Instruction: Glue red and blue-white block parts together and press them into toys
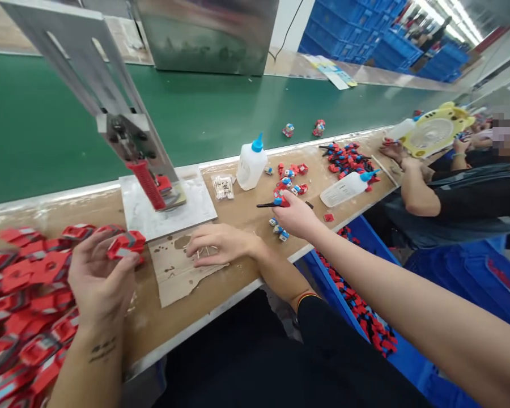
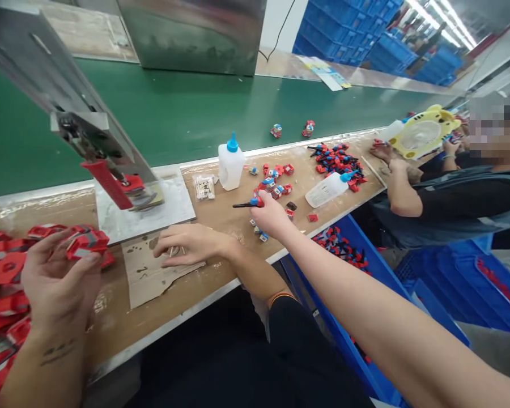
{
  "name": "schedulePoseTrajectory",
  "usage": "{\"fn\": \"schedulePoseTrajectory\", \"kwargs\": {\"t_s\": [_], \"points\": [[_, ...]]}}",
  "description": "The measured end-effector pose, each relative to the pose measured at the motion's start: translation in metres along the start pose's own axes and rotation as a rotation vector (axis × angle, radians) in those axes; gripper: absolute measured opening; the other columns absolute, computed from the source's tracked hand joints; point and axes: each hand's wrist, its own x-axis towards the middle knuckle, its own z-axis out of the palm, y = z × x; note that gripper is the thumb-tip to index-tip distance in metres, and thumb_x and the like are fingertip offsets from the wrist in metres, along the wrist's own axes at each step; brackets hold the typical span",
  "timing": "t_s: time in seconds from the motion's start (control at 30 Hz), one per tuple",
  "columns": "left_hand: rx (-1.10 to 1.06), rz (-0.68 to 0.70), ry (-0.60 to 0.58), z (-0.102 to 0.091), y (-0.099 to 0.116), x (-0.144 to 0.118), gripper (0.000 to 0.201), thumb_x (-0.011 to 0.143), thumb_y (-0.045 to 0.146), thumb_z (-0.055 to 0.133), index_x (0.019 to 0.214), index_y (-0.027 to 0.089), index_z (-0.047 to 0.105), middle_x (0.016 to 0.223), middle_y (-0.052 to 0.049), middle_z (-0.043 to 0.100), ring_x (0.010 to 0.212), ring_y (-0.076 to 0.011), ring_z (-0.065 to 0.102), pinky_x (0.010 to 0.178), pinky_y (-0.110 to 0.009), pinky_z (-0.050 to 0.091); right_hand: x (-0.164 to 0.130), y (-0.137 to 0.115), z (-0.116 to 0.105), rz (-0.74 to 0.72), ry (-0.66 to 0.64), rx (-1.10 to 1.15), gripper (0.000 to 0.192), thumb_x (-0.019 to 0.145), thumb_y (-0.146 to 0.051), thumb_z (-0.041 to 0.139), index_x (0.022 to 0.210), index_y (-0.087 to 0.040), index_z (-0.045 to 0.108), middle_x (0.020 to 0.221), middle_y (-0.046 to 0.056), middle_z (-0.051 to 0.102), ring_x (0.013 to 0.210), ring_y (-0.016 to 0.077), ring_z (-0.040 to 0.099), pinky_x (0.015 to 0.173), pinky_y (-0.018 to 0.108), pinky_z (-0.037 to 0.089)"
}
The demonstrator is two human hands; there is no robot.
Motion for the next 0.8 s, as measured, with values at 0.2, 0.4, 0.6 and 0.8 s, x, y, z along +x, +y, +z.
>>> {"fn": "schedulePoseTrajectory", "kwargs": {"t_s": [0.2, 0.4, 0.6, 0.8], "points": [[0.082, 0.006, 0.081, -0.002, 0.004, -0.013, 0.044, 0.048, 0.016, 0.092, 0.084, 0.04, 0.084, 0.084, 0.009, 0.078, 0.066, -0.0153, 0.071, 0.063, -0.027, 0.066, 0.014, 0.011, 0.019, 0.009, -0.024, -0.027, 0.015, 0.098, -0.034, 0.074, 0.11, -0.024, 0.073, 0.122, 0.006, 0.076, 0.114, 0.0189, 0.066, 0.104, 0.028, 0.051], [0.052, -0.017, 0.119, -0.002, -0.002, -0.013, 0.039, 0.048, 0.018, 0.091, 0.08, 0.039, 0.083, 0.073, 0.009, 0.074, 0.06, -0.0139, 0.067, 0.059, -0.025, 0.064, 0.014, 0.014, 0.02, -0.024, -0.132, -0.096, 0.018, 0.107, -0.03, 0.059, 0.112, -0.019, 0.073, 0.123, 0.008, 0.076, 0.112, 0.0205, 0.06, 0.103, 0.03, 0.048], [0.144, 0.051, 0.061, -0.01, -0.011, -0.017, 0.043, 0.054, 0.023, 0.089, 0.091, 0.043, 0.082, 0.088, 0.007, 0.078, 0.079, -0.0261, 0.078, 0.082, -0.046, 0.069, 0.017, 0.017, 0.027, -0.038, -0.12, -0.12, 0.018, 0.107, -0.033, 0.06, 0.107, -0.021, 0.074, 0.118, 0.007, 0.077, 0.109, 0.0201, 0.062, 0.101, 0.03, 0.05], [0.131, 0.015, 0.104, -0.008, -0.011, -0.017, 0.042, 0.05, 0.025, 0.091, 0.087, 0.042, 0.082, 0.086, 0.007, 0.077, 0.079, -0.0247, 0.076, 0.094, -0.048, 0.067, 0.017, 0.016, 0.026, -0.03, -0.109, -0.148, 0.014, 0.103, -0.035, 0.066, 0.107, -0.025, 0.075, 0.118, 0.005, 0.077, 0.111, 0.02, 0.066, 0.103, 0.03, 0.052]]}}
